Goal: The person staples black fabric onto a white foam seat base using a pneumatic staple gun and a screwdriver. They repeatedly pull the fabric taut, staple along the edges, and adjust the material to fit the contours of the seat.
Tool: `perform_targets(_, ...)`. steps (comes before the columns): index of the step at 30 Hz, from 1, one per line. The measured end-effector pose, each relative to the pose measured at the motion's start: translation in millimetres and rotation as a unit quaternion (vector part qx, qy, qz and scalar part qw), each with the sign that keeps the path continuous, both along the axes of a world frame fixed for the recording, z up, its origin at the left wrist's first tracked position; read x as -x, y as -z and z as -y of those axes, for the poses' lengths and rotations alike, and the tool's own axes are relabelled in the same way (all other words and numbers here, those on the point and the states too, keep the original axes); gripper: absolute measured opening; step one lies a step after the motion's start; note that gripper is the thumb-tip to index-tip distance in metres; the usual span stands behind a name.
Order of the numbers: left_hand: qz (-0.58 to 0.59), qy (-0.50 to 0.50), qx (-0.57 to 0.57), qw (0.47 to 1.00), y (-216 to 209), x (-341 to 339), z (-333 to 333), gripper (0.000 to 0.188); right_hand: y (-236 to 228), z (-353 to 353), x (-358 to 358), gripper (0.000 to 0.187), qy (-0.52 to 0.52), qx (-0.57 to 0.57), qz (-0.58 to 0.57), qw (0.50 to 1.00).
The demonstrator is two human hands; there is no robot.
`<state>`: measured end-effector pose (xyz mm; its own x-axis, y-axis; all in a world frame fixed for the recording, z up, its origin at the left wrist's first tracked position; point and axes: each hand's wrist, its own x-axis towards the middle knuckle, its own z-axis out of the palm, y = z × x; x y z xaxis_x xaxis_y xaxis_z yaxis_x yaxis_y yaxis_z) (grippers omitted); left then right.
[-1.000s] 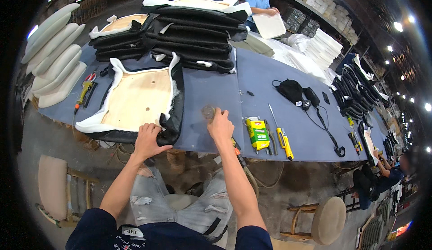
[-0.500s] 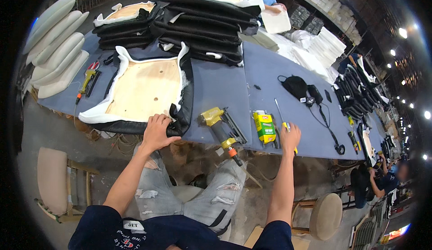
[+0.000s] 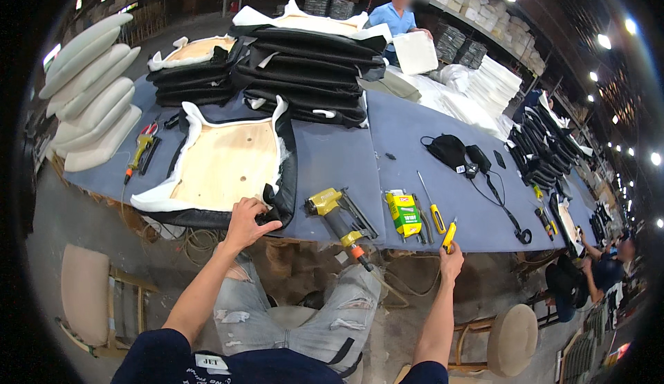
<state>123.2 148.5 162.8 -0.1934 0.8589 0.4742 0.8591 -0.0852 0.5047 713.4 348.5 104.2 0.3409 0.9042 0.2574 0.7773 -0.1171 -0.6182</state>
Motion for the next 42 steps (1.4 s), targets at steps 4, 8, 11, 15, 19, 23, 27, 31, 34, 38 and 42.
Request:
perform_targets(4, -0.032, 0.029, 0.08, 0.996, -15, 2, -17, 0.046, -1, -32, -8, 0.048, 0.012, -0.059, 0.07, 0.996)
perform_targets(8, 0.003, 0.016, -0.046, 0.999, 5, 1, -6, 0.032, -28, -51, 42, 0.051, -0.076, -0.056, 0.097, 0.991)
perform_targets(11, -0.007, 0.006, -0.065, 0.998, 5, -5, -4, 0.025, -39, -57, 76, 0.047, -0.115, 0.008, 0.158, 0.981)
perform_targets(15, -0.041, 0.001, -0.077, 0.996, 1, -14, -8, 0.027, -22, -80, 46, 0.049, -0.071, 0.02, 0.206, 0.976)
perform_targets(19, -0.056, -0.005, -0.107, 0.993, 0, -20, -13, 0.029, -24, -97, 14, 0.047, -0.061, 0.036, 0.033, 0.997)
perform_targets(23, -0.05, -0.016, -0.106, 0.993, 4, -14, -10, 0.028, -22, -43, 47, 0.052, -0.21, -0.008, -0.482, 0.851)
perform_targets(27, -0.043, -0.022, -0.084, 0.995, 2, -13, -6, 0.025, -50, 98, 124, 0.065, -0.293, -0.009, -0.652, 0.699)
perform_targets(31, 0.009, 0.009, -0.121, 0.993, 5, -13, -8, 0.021, -88, 160, 160, 0.057, -0.361, 0.167, -0.553, 0.733)
perform_targets(34, 0.009, 0.031, -0.142, 0.989, 10, -6, -2, 0.021, -113, 180, 174, 0.06, -0.397, 0.213, -0.431, 0.782)
perform_targets(38, 0.013, 0.041, -0.127, 0.991, 7, -6, 0, 0.021, -138, 187, 167, 0.056, -0.403, 0.236, -0.342, 0.816)
perform_targets(42, 0.018, 0.036, -0.141, 0.989, 6, -8, 1, 0.022, -145, 192, 172, 0.051, -0.422, 0.142, -0.223, 0.867)
